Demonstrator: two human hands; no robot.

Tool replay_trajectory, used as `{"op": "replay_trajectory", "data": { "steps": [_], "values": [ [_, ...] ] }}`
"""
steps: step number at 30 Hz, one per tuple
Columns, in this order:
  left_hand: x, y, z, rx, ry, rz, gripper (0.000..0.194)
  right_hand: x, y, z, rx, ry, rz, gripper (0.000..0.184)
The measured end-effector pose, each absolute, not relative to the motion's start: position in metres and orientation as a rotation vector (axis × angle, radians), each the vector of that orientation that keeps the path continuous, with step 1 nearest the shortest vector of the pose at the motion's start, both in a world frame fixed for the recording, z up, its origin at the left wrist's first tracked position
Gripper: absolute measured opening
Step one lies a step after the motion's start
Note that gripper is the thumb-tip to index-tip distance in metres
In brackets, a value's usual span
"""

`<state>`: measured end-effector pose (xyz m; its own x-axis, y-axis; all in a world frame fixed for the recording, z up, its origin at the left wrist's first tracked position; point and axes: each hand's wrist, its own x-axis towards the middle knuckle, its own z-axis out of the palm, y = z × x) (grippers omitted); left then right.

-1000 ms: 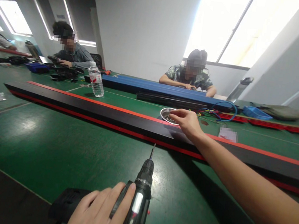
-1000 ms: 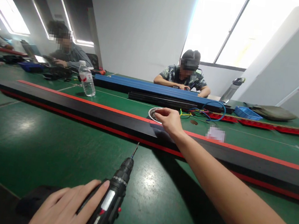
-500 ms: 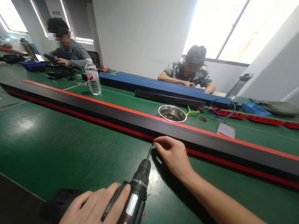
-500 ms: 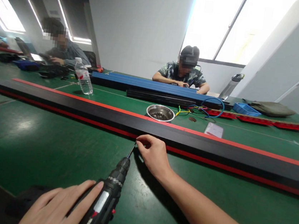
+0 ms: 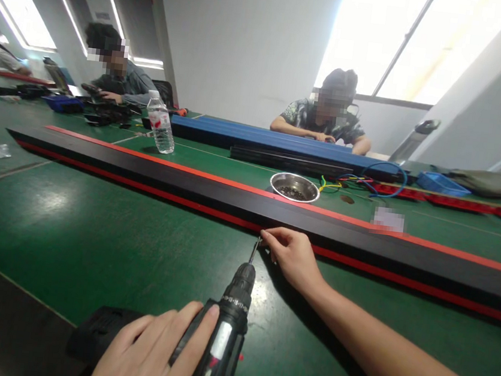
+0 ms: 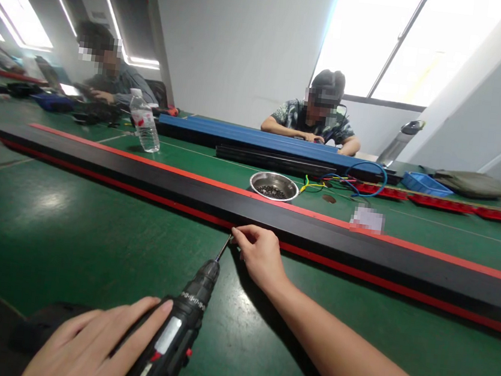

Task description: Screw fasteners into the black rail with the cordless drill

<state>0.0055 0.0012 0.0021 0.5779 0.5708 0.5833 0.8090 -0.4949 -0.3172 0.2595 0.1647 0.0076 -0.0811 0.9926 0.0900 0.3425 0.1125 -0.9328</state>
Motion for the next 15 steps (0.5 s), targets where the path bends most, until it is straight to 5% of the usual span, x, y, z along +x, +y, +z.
{"op": "replay_trajectory", "data": {
  "steps": [4, 15],
  "values": [
    [0.0062, -0.0007, -0.0023, -2.24, -1.154, -0.581, 0.046, 0.2592, 0.1708, 0.0052, -1.348, -1.521, 1.087, 0.035],
    [0.003, -0.0008, -0.0025, -2.256, -1.144, -0.573, 0.047, 0.2616, 0.1716, 0.0094, -1.344, -1.583, 1.103, 0.042]
  ]
}}
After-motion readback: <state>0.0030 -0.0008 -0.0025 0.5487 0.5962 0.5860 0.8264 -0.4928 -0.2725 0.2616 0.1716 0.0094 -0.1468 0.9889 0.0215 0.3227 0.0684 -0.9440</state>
